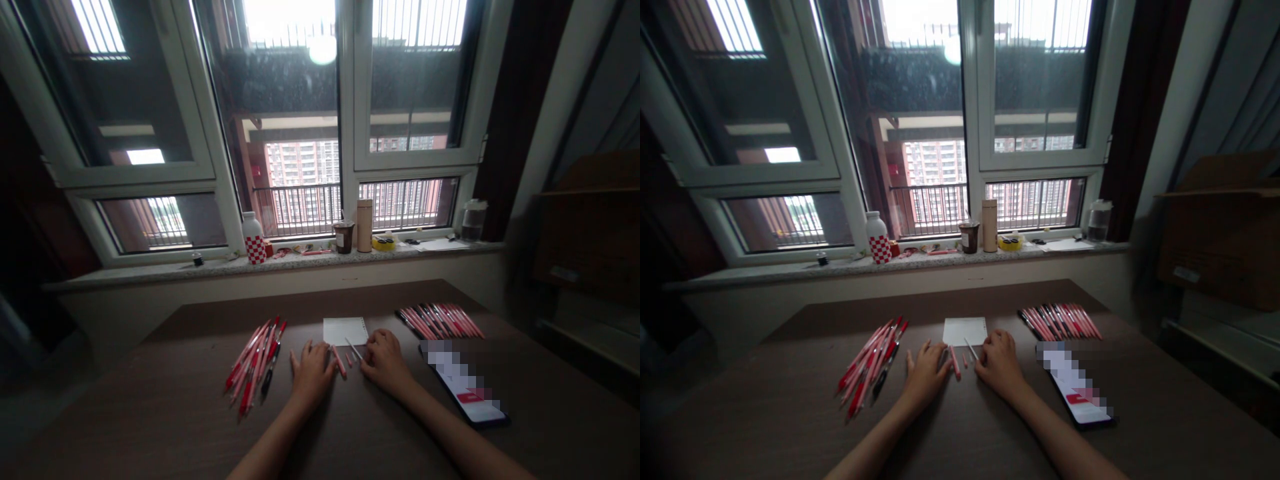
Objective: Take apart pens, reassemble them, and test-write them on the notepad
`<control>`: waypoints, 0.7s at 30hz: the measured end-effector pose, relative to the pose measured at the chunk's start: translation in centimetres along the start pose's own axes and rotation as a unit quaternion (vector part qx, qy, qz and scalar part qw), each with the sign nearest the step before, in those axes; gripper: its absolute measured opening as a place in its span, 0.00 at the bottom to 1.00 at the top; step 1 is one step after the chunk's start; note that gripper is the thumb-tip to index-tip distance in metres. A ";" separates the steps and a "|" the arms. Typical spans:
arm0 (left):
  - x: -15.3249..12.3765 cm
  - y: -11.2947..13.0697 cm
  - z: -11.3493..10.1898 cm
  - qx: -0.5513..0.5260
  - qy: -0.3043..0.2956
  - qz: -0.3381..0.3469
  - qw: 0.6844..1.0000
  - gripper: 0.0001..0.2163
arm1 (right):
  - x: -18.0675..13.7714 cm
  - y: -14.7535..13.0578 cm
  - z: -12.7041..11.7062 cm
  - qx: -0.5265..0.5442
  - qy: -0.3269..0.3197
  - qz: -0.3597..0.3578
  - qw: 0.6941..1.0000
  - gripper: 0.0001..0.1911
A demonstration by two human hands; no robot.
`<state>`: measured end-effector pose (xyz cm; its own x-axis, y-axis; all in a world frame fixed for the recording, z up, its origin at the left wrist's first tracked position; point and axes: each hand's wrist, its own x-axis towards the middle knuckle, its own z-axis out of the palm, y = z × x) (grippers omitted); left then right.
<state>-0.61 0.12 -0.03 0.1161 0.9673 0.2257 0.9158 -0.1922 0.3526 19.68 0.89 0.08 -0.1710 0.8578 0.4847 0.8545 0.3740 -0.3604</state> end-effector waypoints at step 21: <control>0.0 0.1 -0.1 0.001 0.010 -0.003 1.000 0.17 | -0.2 -0.1 0.6 -0.014 0.001 -0.008 1.000 0.03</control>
<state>-0.55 0.06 0.10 0.1026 0.9649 0.2417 0.9174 -0.1857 0.3520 19.33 0.89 -0.48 -0.1830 0.8509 0.4925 0.8651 0.3774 -0.3305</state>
